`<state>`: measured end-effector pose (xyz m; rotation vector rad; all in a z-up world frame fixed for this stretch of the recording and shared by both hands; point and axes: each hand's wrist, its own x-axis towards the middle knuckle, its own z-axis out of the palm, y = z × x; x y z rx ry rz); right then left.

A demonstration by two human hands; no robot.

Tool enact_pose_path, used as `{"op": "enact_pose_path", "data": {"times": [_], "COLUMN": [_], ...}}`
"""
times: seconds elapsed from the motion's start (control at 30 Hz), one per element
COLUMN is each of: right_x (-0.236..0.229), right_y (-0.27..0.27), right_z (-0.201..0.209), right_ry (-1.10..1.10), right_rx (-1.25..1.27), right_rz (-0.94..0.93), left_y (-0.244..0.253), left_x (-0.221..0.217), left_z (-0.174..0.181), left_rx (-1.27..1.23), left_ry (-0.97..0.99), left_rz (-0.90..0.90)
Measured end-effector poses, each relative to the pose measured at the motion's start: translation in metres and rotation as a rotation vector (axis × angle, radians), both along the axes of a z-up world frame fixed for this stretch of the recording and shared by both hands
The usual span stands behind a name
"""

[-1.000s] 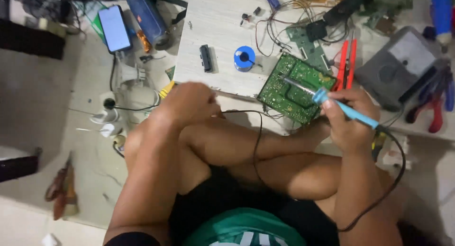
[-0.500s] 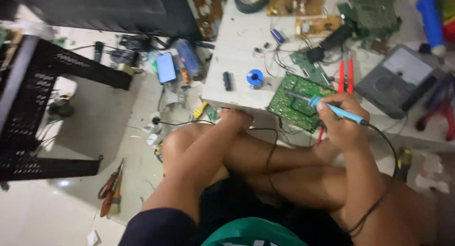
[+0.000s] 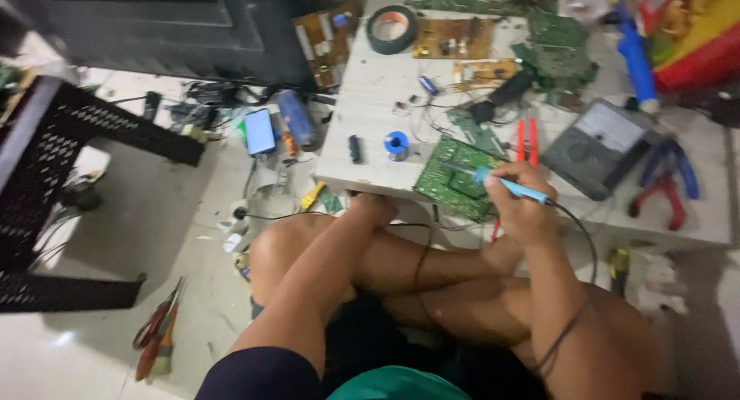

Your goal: The person sits on the floor and solders a green circuit board using a soldering iron and solder wire. They hold the board steady with one hand while applying heat and solder with the other, occasionally using red pliers to assist with the components.

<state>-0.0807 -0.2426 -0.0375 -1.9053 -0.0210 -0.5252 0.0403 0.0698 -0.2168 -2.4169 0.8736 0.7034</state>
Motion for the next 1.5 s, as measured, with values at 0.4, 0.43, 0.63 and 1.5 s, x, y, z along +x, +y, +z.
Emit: {"op": "enact_pose_path", "data": {"times": [0.4, 0.43, 0.63, 1.5], "right_x": [-0.001, -0.001, 0.000, 0.006], "right_y": [0.005, 0.004, 0.008, 0.005], "right_z": [0.000, 0.002, 0.008, -0.003], "right_ry": [0.039, 0.038, 0.018, -0.024], "right_rx": [0.124, 0.124, 0.156, 0.169], "right_rz": [0.006, -0.002, 0.008, 0.031], "left_y": [-0.011, -0.011, 0.057, 0.052], "left_x": [-0.025, -0.024, 0.023, -0.005], "left_z": [0.197, 0.202, 0.021, -0.065], "left_rx": [0.196, 0.199, 0.134, -0.067], "left_ry": [0.536, 0.535, 0.305, 0.100], "left_rz": [-0.259, -0.267, 0.157, 0.156]}}
